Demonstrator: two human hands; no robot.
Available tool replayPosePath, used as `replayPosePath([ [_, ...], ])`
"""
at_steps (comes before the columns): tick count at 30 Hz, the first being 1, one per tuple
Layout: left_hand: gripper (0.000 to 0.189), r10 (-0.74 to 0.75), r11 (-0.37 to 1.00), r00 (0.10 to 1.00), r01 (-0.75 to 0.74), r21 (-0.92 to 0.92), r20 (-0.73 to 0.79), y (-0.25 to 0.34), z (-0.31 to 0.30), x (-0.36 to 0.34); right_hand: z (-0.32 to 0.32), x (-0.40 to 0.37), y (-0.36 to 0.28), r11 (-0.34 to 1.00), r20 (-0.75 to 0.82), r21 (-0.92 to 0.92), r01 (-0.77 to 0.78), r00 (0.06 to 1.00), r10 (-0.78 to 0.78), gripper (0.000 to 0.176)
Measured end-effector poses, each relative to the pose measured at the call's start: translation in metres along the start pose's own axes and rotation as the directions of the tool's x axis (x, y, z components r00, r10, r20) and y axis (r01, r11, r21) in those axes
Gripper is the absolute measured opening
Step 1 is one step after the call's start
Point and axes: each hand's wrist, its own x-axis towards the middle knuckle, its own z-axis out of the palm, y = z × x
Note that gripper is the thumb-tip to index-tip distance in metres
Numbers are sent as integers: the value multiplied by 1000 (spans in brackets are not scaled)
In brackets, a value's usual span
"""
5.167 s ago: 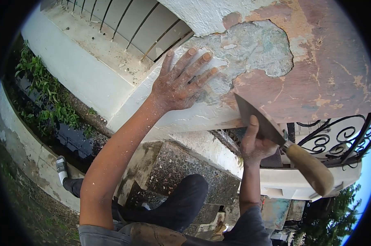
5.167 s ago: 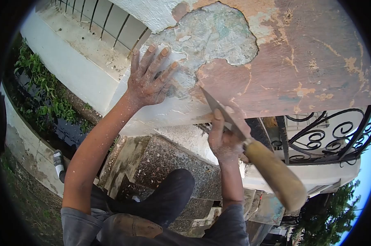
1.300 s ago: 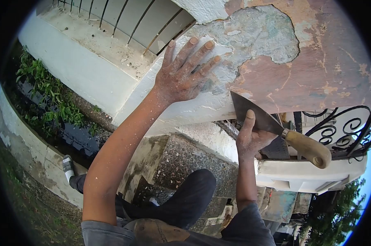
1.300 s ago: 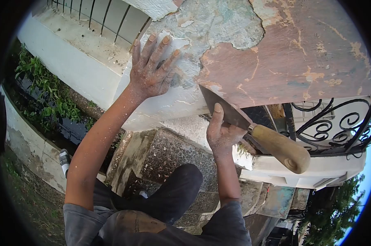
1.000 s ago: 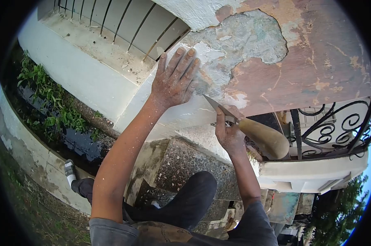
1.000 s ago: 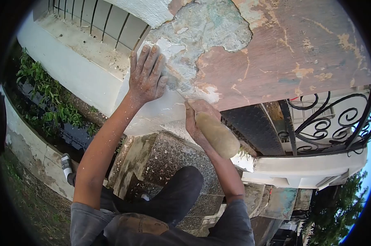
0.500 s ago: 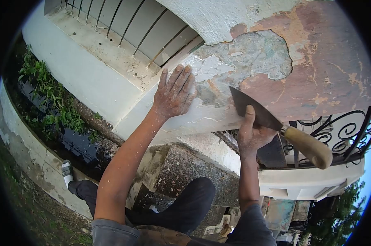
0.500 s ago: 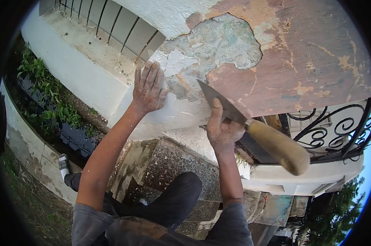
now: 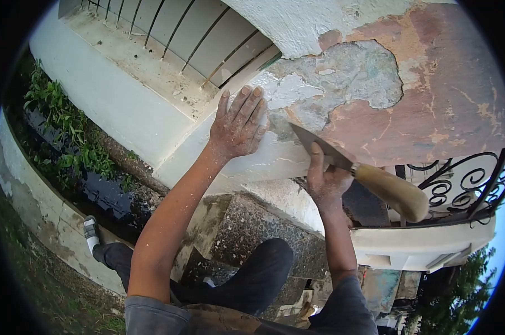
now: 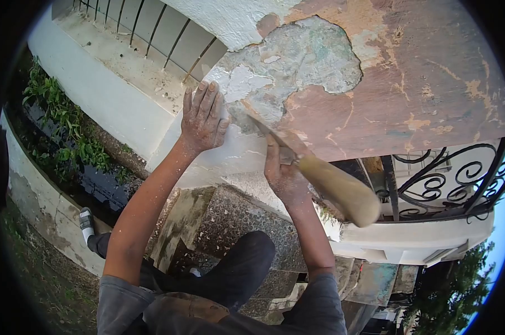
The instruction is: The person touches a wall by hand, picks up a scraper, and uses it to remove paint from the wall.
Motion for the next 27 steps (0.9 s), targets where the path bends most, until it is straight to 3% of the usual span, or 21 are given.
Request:
replayPosePath([
  [1,48,8,1000,1000,-8,-4,-5,1,0,0,0,-3,2,984,136,-162,77,989,-55,28],
  [3,48,26,1000,999,-26,3,-21,-2,1,1,-1,2,-5,965,-31,181,-190,980,199,28],
  [6,48,14,1000,1000,-14,1,3,-2,0,-1,8,-2,-6,951,-230,308,-11,969,85,29],
  [7,48,11,1000,1000,-11,-8,8,0,1,-2,3,-1,-8,997,5,78,29,1000,-30,31],
  [8,47,12,1000,1000,-11,-16,11,0,1,-4,2,-4,-4,993,85,-28,110,991,-108,29],
  [9,47,12,1000,1000,-11,-17,10,-2,1,-2,3,-2,-4,997,-13,74,28,1000,-27,28],
  [10,47,14,1000,1000,-14,-14,6,-4,2,-1,3,3,-9,908,-178,405,-106,965,191,26],
  [11,47,12,1000,1000,-12,-14,6,-3,2,-2,7,3,-11,828,-233,545,-130,925,299,25],
  [12,47,13,1000,1000,-12,-17,7,-2,2,-3,10,3,-9,899,-272,436,-44,945,179,26],
  [13,47,11,1000,1000,-11,-12,6,-1,2,-4,5,2,-9,988,-116,153,18,993,0,29],
  [15,47,19,1000,1000,-19,0,-5,-2,2,-2,-2,10,-13,970,-138,236,-56,986,91,33],
  [17,47,13,1000,1000,-13,2,8,-3,1,-2,3,13,-11,844,-234,518,-139,926,297,34],
  [18,47,10,1000,1000,-10,2,16,-2,1,-2,7,11,-11,891,-210,438,-123,949,234,33],
  [19,47,8,1000,1000,-8,2,14,-1,1,-2,6,11,-14,986,-150,160,46,988,-22,30],
  [21,47,10,1000,1000,-10,6,5,-2,1,-2,3,14,-18,991,-157,116,69,986,-50,25],
  [22,47,16,1000,1000,-16,6,0,-4,2,0,2,15,-16,930,-235,359,-78,957,171,22],
  [23,47,15,1000,1000,-15,3,0,-4,2,-1,4,20,-19,862,-250,491,-126,928,277,24],
  [27,46,7,1000,1000,-7,0,10,-2,2,-3,5,18,-8,985,-294,158,72,956,-22,31],
])
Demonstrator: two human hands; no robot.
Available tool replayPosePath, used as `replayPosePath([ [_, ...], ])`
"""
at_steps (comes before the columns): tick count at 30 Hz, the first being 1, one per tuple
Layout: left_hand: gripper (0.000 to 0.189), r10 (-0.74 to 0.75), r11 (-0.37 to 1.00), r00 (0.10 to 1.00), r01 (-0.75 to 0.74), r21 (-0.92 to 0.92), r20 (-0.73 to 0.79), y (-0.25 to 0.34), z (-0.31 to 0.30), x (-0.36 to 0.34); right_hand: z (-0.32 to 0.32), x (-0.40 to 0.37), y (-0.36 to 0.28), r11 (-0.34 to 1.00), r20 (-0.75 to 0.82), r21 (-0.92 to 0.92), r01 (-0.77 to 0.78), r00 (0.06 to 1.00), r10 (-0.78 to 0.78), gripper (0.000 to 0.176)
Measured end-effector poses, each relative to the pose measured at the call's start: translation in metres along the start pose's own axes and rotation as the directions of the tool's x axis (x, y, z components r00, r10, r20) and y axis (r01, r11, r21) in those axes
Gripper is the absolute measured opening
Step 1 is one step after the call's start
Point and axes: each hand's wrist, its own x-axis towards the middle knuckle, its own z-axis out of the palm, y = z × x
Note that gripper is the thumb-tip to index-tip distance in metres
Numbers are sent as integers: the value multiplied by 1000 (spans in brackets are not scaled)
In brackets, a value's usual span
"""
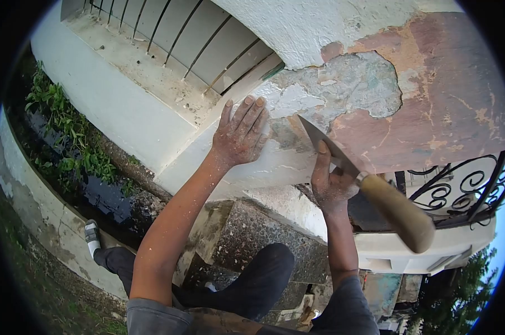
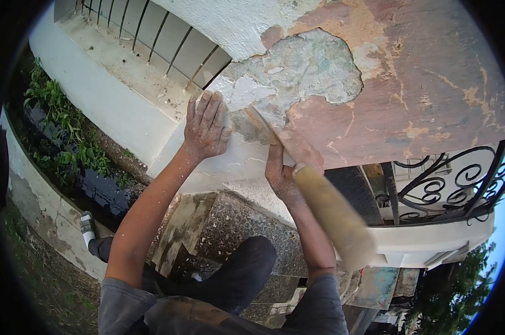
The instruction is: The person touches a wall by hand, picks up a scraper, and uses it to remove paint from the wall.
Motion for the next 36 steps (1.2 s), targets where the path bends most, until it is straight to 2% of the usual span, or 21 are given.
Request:
replayPosePath([
  [1,46,6,1000,1000,-6,-3,-3,-1,0,1,-6,9,-3,981,-60,136,-139,987,148,31],
  [3,46,6,1000,1000,-6,-6,-11,0,1,0,-7,23,-15,907,-179,343,-244,931,318,30],
  [4,46,2,1000,1000,-3,-7,-5,1,0,-1,-15,24,-9,957,-15,203,-209,976,216,31],
  [5,46,-1,1000,1000,1,-5,-1,1,0,-1,-30,27,3,988,163,71,-141,978,128,31],
  [7,46,-16,1000,1000,16,-12,-1,0,0,1,-22,35,-11,931,-106,293,-218,960,258,34],
  [9,46,-63,998,998,63,-28,-4,2,0,-1,-25,47,-18,893,-176,384,-237,930,322,35],
  [11,46,-63,997,998,63,-32,4,3,-2,-1,-18,26,-4,995,-89,42,-90,992,93,33],
  [12,46,-60,998,998,60,-30,4,2,-2,0,-23,31,-3,994,-34,-89,69,997,-72,32],
  [14,46,-51,998,999,51,-30,2,0,-1,-1,-27,40,-11,960,-123,209,-187,969,215,33],
  [16,46,-33,999,999,33,-17,-2,1,-1,-1,-25,36,-9,915,-40,258,-309,943,330,35],
  [17,46,-11,1000,1000,11,-6,-4,1,-1,0,-19,28,-11,924,25,257,-283,958,286,35],
  [19,46,19,1000,1000,-19,9,-8,-1,-1,2,-16,22,-6,961,-37,268,-66,996,79,37],
  [21,46,17,1000,1000,-17,9,-6,0,-1,0,-13,25,-7,926,7,300,-228,972,236,37],
  [23,47,16,1000,1000,-16,8,-8,0,-1,0,-12,25,-10,906,24,304,-295,953,302,37],
  [25,48,11,1000,1000,-11,3,0,0,-1,0,-12,24,-13,919,8,287,-272,959,282,38],
  [28,50,-6,1000,999,6,-10,36,1,-4,-2,-8,5,5,984,246,35,-173,956,160,39],
  [29,52,-9,1000,998,10,-11,54,1,-6,-5,-6,-6,9,992,276,-115,-57,957,87,38],
  [31,55,-44,999,993,47,-18,111,-1,-8,-13,-6,-21,-7,943,138,182,-280,956,257,40],
  [32,57,-77,997,987,80,-18,140,1,-10,-18,-4,-23,-19,866,-8,351,-357,924,383,39],
  [33,59,-107,993,979,113,-21,175,5,-13,-24,-5,-27,-29,756,-121,520,-398,842,526,38],
  [36,63,-195,976,940,215,-40,281,21,-25,-32,-6,-56,-22,689,-198,571,-447,739,644,37],
])
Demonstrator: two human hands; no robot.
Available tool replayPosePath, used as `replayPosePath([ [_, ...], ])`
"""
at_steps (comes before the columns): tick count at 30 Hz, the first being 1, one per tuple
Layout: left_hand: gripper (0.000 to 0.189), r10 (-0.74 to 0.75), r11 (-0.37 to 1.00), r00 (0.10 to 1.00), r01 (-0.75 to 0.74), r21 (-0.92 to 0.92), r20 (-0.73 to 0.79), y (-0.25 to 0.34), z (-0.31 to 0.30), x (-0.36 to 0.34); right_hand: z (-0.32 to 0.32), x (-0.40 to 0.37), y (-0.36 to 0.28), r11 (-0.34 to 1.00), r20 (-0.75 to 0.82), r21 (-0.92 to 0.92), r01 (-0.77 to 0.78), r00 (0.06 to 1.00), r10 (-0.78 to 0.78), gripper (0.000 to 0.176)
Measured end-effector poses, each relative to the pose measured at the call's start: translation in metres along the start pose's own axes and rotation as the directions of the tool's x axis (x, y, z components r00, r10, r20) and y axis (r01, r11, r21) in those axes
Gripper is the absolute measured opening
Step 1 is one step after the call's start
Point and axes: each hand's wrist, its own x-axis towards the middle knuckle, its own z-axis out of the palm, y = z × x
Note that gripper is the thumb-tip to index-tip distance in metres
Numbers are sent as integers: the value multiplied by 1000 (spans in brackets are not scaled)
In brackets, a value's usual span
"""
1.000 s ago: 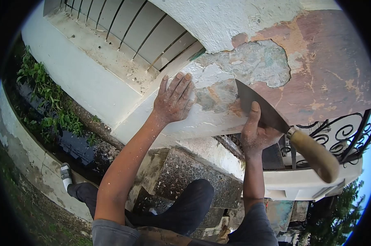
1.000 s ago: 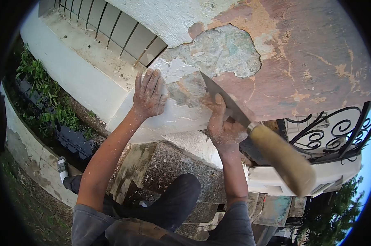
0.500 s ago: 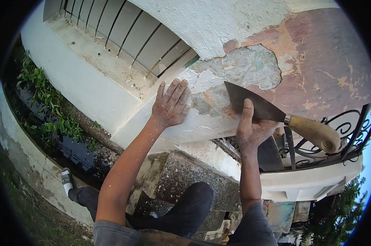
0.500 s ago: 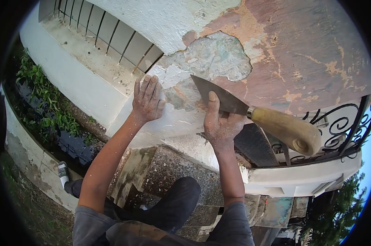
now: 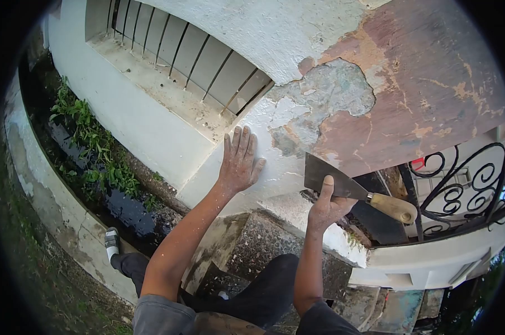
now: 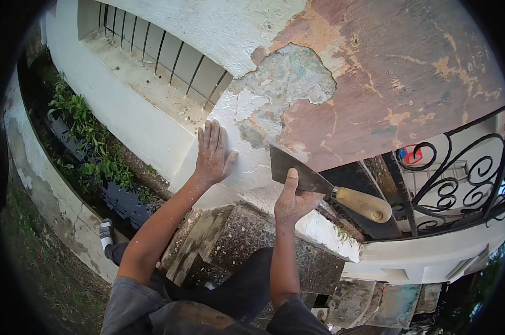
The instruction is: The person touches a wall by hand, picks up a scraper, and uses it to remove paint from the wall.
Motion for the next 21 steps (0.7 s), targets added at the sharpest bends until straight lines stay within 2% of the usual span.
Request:
replayPosePath([
  [2,65,5,999,998,-3,-32,66,7,-4,-8,-7,-12,10,997,-64,39,-70,995,73,37],
  [5,70,99,995,984,-99,-4,150,11,-4,-7,-11,-27,25,990,-131,107,-97,985,110,38],
  [9,76,123,992,991,-124,22,52,19,-12,39,-23,-36,34,983,-165,150,-104,978,129,36],
  [12,77,180,984,978,-178,26,-107,33,-7,63,-24,-39,39,985,-254,160,-64,962,103,35],
  [15,77,299,950,947,-284,127,-121,25,11,51,-31,-39,41,987,-168,152,-45,983,70,34],
  [18,74,388,900,921,-384,208,21,14,30,10,-36,-33,38,976,-205,210,-56,974,100,34],
  [21,71,407,891,904,-424,161,129,17,33,-23,-41,-20,35,970,-337,244,-14,936,98,34],
])
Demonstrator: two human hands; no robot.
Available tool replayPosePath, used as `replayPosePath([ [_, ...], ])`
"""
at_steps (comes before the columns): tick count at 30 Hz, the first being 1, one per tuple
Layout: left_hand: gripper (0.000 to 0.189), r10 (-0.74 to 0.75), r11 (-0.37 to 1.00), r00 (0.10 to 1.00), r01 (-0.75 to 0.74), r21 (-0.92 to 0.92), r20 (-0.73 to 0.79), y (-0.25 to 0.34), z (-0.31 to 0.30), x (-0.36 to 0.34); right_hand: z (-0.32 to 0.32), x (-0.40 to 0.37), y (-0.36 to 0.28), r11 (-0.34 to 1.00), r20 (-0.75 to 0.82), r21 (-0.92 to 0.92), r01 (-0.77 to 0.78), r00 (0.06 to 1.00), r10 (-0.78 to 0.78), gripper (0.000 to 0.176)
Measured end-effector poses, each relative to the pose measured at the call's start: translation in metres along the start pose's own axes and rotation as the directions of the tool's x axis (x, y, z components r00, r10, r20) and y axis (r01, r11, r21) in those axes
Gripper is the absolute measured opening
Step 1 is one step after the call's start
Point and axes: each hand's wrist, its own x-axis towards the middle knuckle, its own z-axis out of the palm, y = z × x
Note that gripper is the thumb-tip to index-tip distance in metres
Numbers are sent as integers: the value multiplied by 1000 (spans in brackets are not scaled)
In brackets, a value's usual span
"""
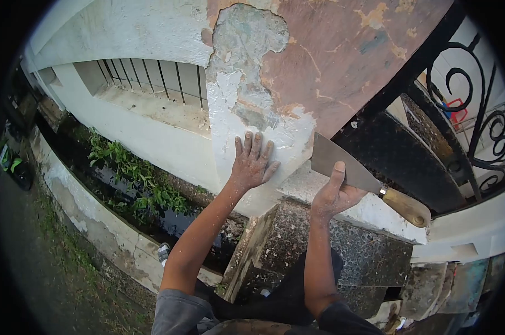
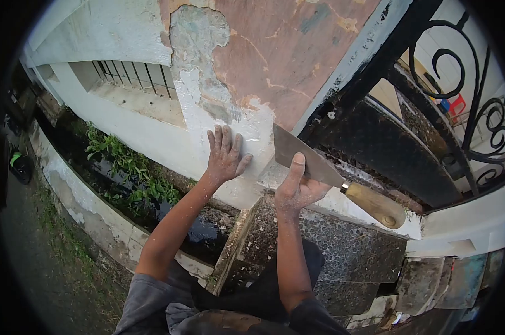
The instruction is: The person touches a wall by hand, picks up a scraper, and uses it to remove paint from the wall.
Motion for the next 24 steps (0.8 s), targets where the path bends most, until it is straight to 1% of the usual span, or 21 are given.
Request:
replayPosePath([
  [1,65,-1,999,998,4,-50,67,7,-4,-8,2,5,-4,1000,-33,15,23,999,-23,35],
  [3,54,4,989,980,26,-144,200,18,-12,-20,0,11,-7,999,-33,41,31,999,-30,37],
  [6,47,151,968,918,-61,-244,368,20,-29,-32,-6,15,-10,999,-36,37,24,999,-22,39],
  [7,45,194,957,920,-101,-272,341,18,-33,-34,-7,18,-11,999,-32,33,26,999,-25,39],
  [10,46,43,906,872,171,-386,487,11,-41,-48,-8,24,-14,999,-51,30,40,998,-38,36],
  [12,47,-82,879,910,258,-401,406,8,-40,-43,-12,26,-11,998,-43,56,41,998,-38,35],
  [13,49,-138,890,934,263,-372,331,11,-43,-32,-13,26,-11,997,-42,70,42,998,-39,35],
  [14,51,-191,899,948,273,-343,252,13,-46,-21,-13,26,-9,996,-44,74,42,998,-39,35],
  [16,59,-245,952,969,244,-186,20,33,-56,10,-13,24,-6,995,-45,87,43,998,-39,36],
  [19,75,-322,923,941,337,-189,105,56,-41,17,-7,19,-12,995,-24,102,4,1000,-2,35],
  [22,81,-320,927,922,352,-128,217,70,-30,14,-4,17,-15,993,-4,116,-10,1000,10,36],
  [23,81,-308,926,929,342,-158,204,71,-28,13,-5,17,-14,994,11,106,-17,1000,16,37],
  [24,81,-295,932,931,330,-148,217,71,-29,14,-7,17,-13,995,26,95,-24,999,22,37],
])
